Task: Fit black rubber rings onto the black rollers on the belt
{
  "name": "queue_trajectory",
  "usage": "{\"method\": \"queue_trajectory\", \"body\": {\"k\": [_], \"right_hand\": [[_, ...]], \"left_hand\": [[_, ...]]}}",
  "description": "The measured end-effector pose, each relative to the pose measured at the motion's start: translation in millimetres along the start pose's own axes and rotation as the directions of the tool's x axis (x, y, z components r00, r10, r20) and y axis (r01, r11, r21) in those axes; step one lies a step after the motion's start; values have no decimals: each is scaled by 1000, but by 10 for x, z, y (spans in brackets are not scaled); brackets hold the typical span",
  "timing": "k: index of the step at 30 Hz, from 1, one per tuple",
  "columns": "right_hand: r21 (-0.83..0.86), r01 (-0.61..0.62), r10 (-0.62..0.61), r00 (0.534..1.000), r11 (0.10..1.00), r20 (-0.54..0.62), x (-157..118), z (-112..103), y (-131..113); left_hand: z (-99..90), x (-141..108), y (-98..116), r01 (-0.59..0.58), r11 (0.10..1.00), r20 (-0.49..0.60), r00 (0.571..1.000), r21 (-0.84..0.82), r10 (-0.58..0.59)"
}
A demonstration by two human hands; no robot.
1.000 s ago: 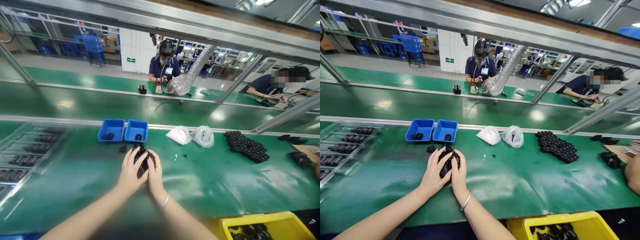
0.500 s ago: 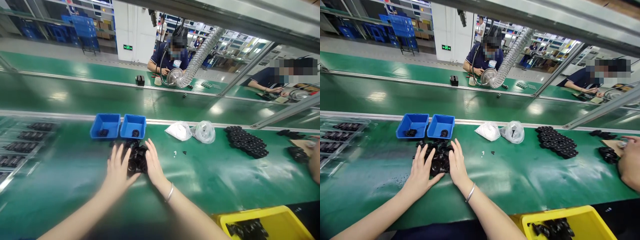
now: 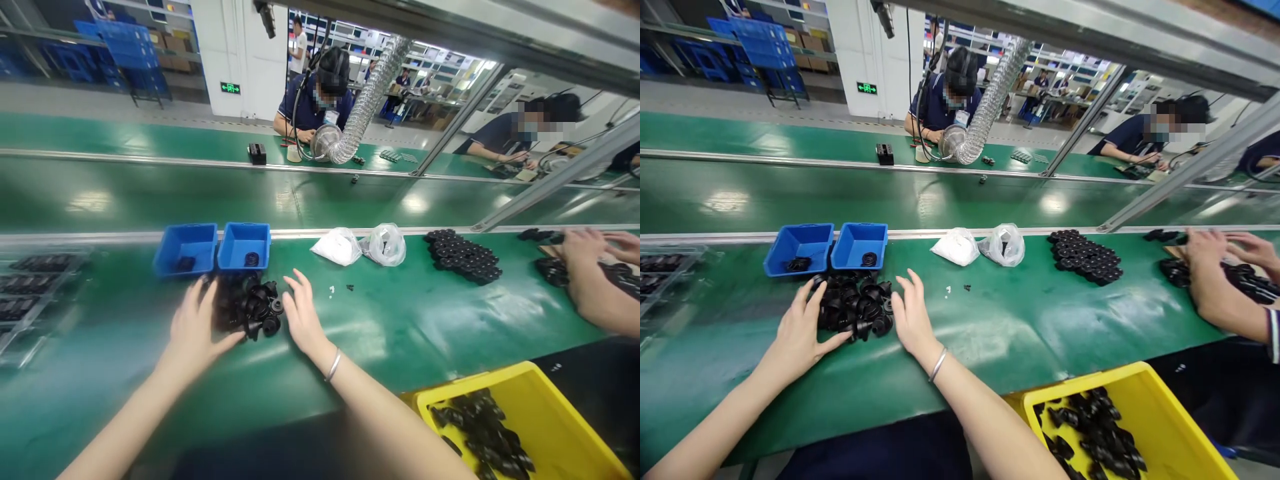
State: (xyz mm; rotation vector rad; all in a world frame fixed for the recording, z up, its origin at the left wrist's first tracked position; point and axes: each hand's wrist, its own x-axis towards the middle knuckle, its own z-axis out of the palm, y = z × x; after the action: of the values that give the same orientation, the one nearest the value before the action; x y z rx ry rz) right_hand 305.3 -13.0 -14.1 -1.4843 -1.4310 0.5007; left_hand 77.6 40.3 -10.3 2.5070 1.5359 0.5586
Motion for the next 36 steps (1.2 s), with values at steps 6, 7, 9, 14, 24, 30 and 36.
{"method": "queue_trajectory", "body": {"k": [6, 7, 9, 14, 24, 30, 36], "right_hand": [[31, 24, -26, 997, 999, 78, -16, -174, 143], [28, 37, -40, 993, 999, 109, -13, -182, 134], [2, 71, -70, 984, 997, 162, 8, -169, 109], [-62, 140, -124, 969, 988, 215, 103, -80, 108], [-153, 127, -113, 988, 980, 102, 38, -26, 214], [-196, 111, -106, 994, 974, 35, 27, -52, 235], [-284, 79, -94, 995, 956, -39, 22, -163, 309]], "left_hand": [[-69, -9, 9, -31, 999, -34, 999, 42, 33], [-95, -20, 78, -78, 996, -68, 994, 45, 81], [-123, -38, 245, -183, 983, -80, 979, 30, 185], [-22, -8, 594, -353, 935, 0, 935, -40, 354], [-16, 80, 613, -433, 901, -78, 899, -15, 431], [-135, 122, 648, -455, 890, -78, 889, -29, 452], [-91, 439, 845, -439, 898, -7, 898, 13, 439]]}}
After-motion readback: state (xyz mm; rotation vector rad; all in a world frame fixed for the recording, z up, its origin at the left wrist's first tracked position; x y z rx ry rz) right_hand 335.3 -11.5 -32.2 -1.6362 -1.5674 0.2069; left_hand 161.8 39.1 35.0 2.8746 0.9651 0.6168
